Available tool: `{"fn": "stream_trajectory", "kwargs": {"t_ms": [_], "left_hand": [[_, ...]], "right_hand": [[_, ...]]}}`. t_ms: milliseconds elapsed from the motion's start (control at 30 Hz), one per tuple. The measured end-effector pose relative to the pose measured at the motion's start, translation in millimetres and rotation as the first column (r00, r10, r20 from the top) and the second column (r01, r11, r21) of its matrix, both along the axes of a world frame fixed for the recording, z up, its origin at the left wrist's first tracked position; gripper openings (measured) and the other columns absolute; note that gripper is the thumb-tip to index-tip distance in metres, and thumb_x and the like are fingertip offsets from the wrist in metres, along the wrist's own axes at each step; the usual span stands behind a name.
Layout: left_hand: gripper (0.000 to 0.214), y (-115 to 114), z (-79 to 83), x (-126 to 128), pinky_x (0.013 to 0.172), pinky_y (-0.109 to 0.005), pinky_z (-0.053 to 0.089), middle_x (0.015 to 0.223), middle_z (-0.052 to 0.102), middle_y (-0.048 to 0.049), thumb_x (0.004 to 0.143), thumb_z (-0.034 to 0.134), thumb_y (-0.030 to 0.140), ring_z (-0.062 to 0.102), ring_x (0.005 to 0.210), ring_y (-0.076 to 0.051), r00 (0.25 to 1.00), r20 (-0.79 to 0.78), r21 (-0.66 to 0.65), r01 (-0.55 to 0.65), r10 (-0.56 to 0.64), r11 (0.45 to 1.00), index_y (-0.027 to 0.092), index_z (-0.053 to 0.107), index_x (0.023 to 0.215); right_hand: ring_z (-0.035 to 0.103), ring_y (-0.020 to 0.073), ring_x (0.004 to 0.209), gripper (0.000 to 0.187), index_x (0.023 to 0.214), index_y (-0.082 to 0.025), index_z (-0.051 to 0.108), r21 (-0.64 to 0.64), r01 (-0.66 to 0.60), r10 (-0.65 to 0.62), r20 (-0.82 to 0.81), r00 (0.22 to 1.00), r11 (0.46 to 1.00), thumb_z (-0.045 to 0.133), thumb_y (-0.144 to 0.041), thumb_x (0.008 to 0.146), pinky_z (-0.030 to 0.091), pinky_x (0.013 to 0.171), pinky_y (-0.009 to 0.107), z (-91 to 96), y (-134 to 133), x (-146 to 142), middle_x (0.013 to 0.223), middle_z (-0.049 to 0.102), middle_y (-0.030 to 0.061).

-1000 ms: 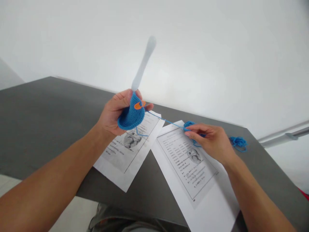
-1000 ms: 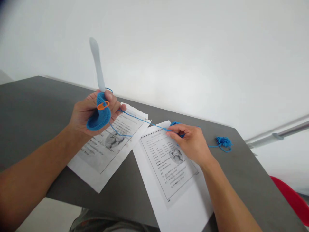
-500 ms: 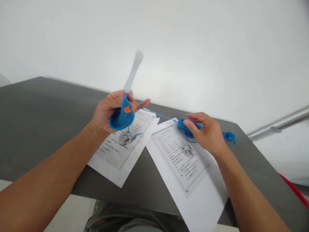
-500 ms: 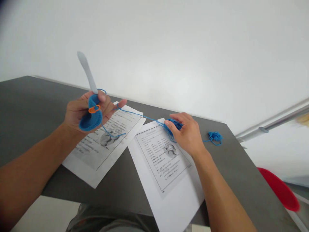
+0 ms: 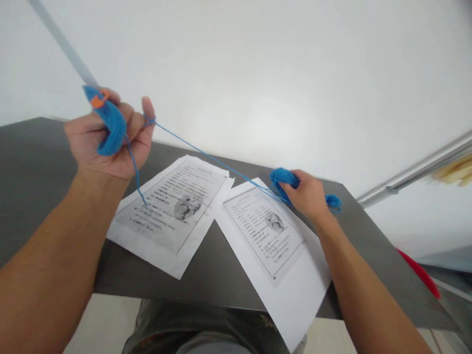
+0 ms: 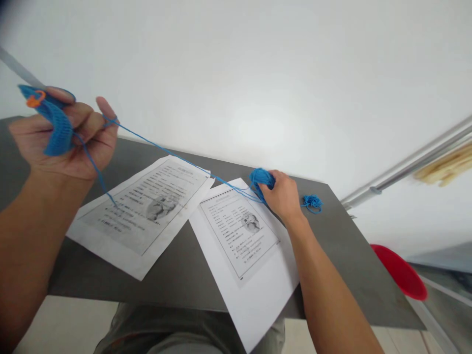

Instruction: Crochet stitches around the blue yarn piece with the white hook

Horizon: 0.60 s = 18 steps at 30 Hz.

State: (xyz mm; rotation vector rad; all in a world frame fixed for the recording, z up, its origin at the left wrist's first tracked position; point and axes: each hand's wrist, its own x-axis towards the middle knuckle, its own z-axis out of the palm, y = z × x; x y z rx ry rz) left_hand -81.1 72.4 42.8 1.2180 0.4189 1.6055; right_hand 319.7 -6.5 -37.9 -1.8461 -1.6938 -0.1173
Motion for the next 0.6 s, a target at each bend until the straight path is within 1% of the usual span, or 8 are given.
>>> {"fn": "stream_trajectory", "kwargs": {"t_ms": [100,167,267,333,367,467,533,600], "left_hand": [[0.049,7,1.1,-12,0.092,0.001,0.048,0.058,0.001,0.0033,0.068,0.076,0.021,0.014,0.056,-0.011,0.993,-0.067,0.143,-0.082,0.093,0.986,0.022,0.029,0.056],[0.083,11,0.2,-19,0.078,0.003,0.046,0.058,0.000,0.0036,0.064,0.081,0.032,0.015,0.057,-0.007,0.987,-0.077,0.239,-0.118,0.140,0.964,0.013,0.001,0.070],[0.092,14,1.1,-26,0.072,0.006,0.040,0.057,0.004,0.0050,0.064,0.082,0.030,0.014,0.057,-0.005,0.978,-0.139,0.250,-0.118,0.157,0.961,0.011,-0.006,0.084],[0.077,13,3.8,-27,0.058,0.004,0.035,0.058,0.001,0.0038,0.068,0.079,0.028,0.018,0.056,-0.006,0.982,-0.062,0.254,-0.155,0.176,0.955,0.014,0.002,0.066],[0.061,12,5.1,-26,0.047,0.001,0.029,0.056,0.000,0.0037,0.070,0.076,0.023,0.019,0.055,-0.008,0.986,-0.009,0.237,-0.162,0.169,0.958,0.019,0.016,0.056],[0.032,6,3.5,-14,0.062,-0.002,0.045,0.046,0.017,0.0070,0.088,0.065,0.010,0.027,0.057,-0.010,0.999,0.033,0.020,-0.040,0.040,0.999,0.031,0.058,0.064],[0.028,-1,-5.1,3,0.079,-0.012,0.057,0.046,0.042,0.0108,0.093,0.068,0.015,0.039,0.059,-0.008,0.999,0.027,-0.065,-0.036,0.038,0.997,0.028,0.067,0.068],[0.021,-11,-18.8,26,0.070,-0.021,0.058,0.066,0.070,0.0088,0.087,0.080,0.025,0.055,0.067,-0.009,0.999,-0.040,-0.103,-0.012,0.008,0.995,0.023,0.073,0.068]], "right_hand": [[0.074,0.0338,0.114,0.047,0.135,-0.018,0.069,0.143,-0.057,0.069,-0.081,0.994,0.988,0.066,-0.050,0.101,0.060,0.101,0.054,6.2,0,-15,0.127,0.078,0.0157],[0.073,0.0331,0.119,0.051,0.135,-0.022,0.071,0.161,-0.159,0.177,-0.104,0.979,0.974,0.073,-0.052,0.095,0.060,0.104,0.053,4.9,1,-26,0.134,0.077,0.0133],[0.075,0.0322,0.114,0.052,0.130,-0.024,0.076,0.146,-0.266,0.285,-0.135,0.949,0.953,0.078,-0.056,0.089,0.060,0.103,0.053,-3.4,4,-38,0.129,0.079,0.0123],[0.076,0.0324,0.110,0.050,0.125,-0.023,0.078,0.145,-0.285,0.308,-0.172,0.936,0.948,0.077,-0.059,0.089,0.060,0.101,0.055,-9.1,5,-40,0.124,0.080,0.0133],[0.076,0.0329,0.110,0.049,0.122,-0.023,0.079,0.152,-0.284,0.311,-0.195,0.930,0.947,0.077,-0.060,0.089,0.060,0.101,0.056,-11.0,5,-39,0.122,0.080,0.0138],[0.074,0.0340,0.115,0.045,0.114,-0.023,0.080,0.200,-0.266,0.315,-0.277,0.908,0.943,0.079,-0.060,0.088,0.056,0.107,0.059,-11.5,3,-40,0.120,0.080,0.0140],[0.072,0.0322,0.116,0.041,0.110,-0.024,0.079,0.246,-0.262,0.337,-0.350,0.874,0.933,0.081,-0.058,0.088,0.054,0.111,0.059,-8.5,-1,-45,0.118,0.080,0.0127],[0.074,0.0276,0.109,0.040,0.112,-0.025,0.078,0.282,-0.288,0.391,-0.445,0.806,0.915,0.083,-0.057,0.088,0.057,0.109,0.054,-5.0,-6,-56,0.114,0.079,0.0100]]}}
